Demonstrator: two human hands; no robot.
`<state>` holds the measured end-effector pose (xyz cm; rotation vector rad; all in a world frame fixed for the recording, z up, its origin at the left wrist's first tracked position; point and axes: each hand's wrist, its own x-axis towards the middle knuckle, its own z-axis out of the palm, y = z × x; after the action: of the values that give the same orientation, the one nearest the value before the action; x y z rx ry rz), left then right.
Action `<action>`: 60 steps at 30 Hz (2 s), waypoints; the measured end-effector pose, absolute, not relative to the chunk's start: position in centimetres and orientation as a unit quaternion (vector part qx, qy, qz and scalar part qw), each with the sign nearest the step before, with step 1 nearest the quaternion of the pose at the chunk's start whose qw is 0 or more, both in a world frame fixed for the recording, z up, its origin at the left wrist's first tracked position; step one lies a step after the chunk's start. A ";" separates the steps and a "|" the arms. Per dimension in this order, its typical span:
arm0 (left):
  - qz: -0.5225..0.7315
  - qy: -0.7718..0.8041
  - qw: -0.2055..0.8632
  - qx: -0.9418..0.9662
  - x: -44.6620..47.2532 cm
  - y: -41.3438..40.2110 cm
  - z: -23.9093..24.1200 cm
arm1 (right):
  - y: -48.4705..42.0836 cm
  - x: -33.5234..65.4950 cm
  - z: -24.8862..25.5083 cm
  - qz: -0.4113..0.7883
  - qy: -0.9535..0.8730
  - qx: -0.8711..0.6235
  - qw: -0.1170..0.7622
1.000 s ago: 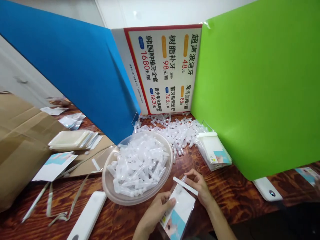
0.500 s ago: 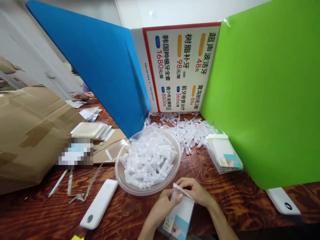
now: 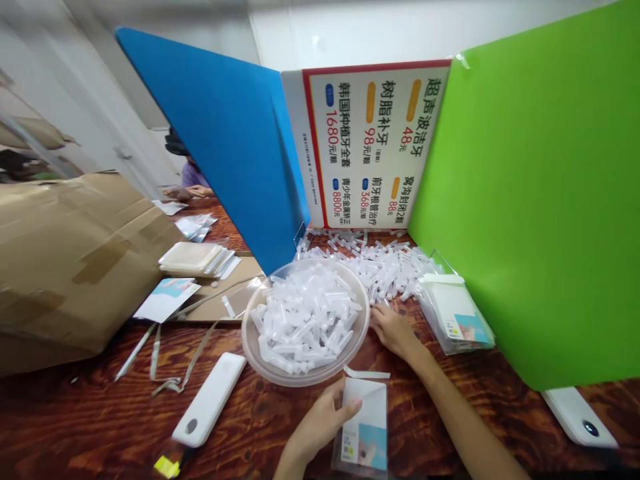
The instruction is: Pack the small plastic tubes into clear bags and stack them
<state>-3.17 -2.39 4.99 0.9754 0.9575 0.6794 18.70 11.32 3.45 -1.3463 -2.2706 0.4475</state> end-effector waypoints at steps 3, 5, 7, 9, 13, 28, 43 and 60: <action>0.312 0.411 0.731 0.447 -3.7 -2.6 5.2 | 8.0 19.1 2.4 0.297 -0.756 -0.481 0.328; 0.309 0.403 0.735 0.449 -3.7 -2.4 5.3 | 5.5 18.9 1.8 0.475 -0.643 -0.442 0.406; 0.302 0.399 0.739 0.450 -3.4 -2.1 5.4 | 3.2 18.4 1.5 0.595 -0.540 -0.401 0.440; 0.296 0.392 0.742 0.456 -3.2 -1.6 5.3 | 1.6 18.1 1.8 0.609 -0.542 -0.395 0.424; 0.283 0.388 0.740 0.471 -3.4 -1.1 4.5 | 1.2 18.4 4.9 0.556 -0.653 -0.380 0.347; 0.401 0.476 0.653 0.432 -5.7 -4.7 4.4 | 12.7 8.0 10.4 0.197 -0.923 -0.331 0.002; 0.396 0.476 0.700 0.358 -5.1 -3.3 3.7 | 11.9 7.2 11.3 0.133 -0.931 -0.331 -0.080; 0.410 0.390 0.759 0.323 -2.3 -3.0 2.8 | 4.7 20.5 5.3 0.440 -0.553 -0.462 0.536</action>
<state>-2.30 -3.01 2.76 0.7025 0.8493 0.8941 20.51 4.71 5.30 -1.0997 -1.3171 1.0488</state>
